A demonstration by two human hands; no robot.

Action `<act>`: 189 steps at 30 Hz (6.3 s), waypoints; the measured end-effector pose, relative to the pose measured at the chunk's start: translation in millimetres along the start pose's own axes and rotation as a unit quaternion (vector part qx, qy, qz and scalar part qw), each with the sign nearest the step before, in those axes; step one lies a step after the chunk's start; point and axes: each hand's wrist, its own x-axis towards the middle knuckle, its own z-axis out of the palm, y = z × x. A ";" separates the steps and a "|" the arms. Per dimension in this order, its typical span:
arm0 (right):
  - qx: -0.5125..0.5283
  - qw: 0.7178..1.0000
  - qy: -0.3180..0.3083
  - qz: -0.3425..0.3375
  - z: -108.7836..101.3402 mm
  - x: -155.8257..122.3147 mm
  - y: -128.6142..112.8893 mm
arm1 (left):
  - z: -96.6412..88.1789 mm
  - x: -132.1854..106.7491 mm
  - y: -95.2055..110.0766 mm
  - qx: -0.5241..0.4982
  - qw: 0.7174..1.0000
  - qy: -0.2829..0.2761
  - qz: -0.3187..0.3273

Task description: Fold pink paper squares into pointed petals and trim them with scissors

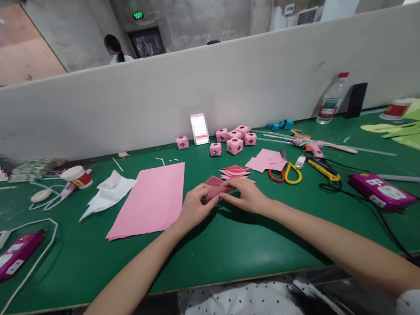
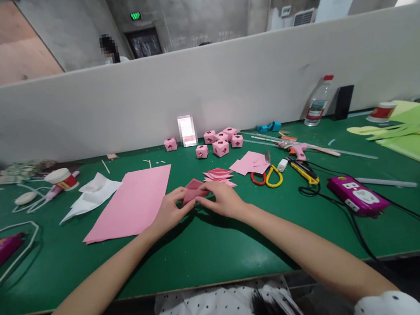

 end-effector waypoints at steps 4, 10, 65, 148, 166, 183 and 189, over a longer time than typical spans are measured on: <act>-0.049 0.999 -0.006 0.000 8.2 -1.1 -4.8 | 1.3 0.2 -0.4 0.018 1.000 0.020 -0.012; -0.036 0.999 0.010 0.037 5.5 -0.3 -6.9 | 0.6 2.4 -5.9 0.065 0.996 0.064 -0.012; -0.023 0.999 0.005 0.043 8.0 0.4 -9.0 | -3.7 0.3 -12.1 0.089 0.991 -0.086 0.055; -0.135 0.989 0.059 -0.004 -31.2 6.2 68.4 | -6.3 6.1 -28.4 0.118 0.990 0.074 0.006; -0.131 0.988 0.036 -0.072 6.4 8.5 39.4 | 0.0 4.7 -36.9 0.186 0.982 0.032 0.031; -0.128 0.989 0.023 -0.073 10.4 6.9 43.2 | 1.9 4.3 -40.3 0.178 0.983 0.021 0.034; -0.113 0.991 0.021 -0.075 9.5 6.8 42.9 | 2.3 4.8 -40.4 0.173 0.984 0.023 0.035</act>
